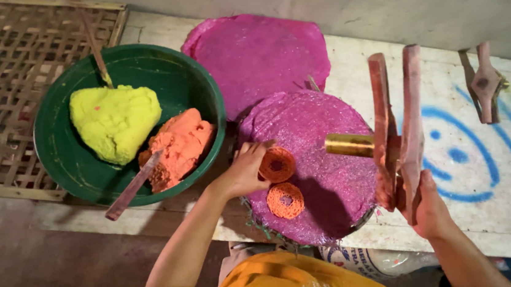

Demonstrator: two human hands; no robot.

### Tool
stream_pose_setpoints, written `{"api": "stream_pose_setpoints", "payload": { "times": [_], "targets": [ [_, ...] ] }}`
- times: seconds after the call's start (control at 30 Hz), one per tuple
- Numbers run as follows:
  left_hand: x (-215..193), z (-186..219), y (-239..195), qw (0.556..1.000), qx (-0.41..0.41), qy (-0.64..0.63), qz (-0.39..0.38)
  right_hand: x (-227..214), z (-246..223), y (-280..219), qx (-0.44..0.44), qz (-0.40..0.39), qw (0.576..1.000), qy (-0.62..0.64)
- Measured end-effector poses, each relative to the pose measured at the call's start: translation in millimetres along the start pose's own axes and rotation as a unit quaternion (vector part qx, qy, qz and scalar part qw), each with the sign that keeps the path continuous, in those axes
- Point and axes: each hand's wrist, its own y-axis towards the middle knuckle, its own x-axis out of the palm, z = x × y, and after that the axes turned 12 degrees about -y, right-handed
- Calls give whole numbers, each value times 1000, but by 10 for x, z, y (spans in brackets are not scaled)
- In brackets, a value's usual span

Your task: The person uses a multi-pronged wooden press to extrude two colors of dough into ring-shaped snacks onto a purple fabric disk, arranging them in a circular pattern.

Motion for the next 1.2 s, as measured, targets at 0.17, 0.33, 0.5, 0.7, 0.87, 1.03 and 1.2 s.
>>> {"api": "stream_pose_setpoints", "payload": {
  "times": [0.17,0.33,0.5,0.7,0.87,1.03,1.2],
  "targets": [
    [-118,44,99,1000,-3,10,14,31,-54,-72,0,15,1000,25],
    [-369,-34,645,994,-44,-49,86,50,-100,-118,4,26,999,40],
    [-228,-500,767,964,4,-185,189,-19,38,-178,2,14,997,74],
    [388,-384,-58,918,-53,-266,289,-128,327,-268,30,46,994,93],
    [531,154,-599,894,-167,-279,308,-181,511,-213,32,35,994,97],
    [467,403,-489,949,15,154,275,-120,557,0,125,32,991,35],
    [366,394,-310,975,-37,179,130,-31,481,186,133,-27,989,-54]
  ]
}}
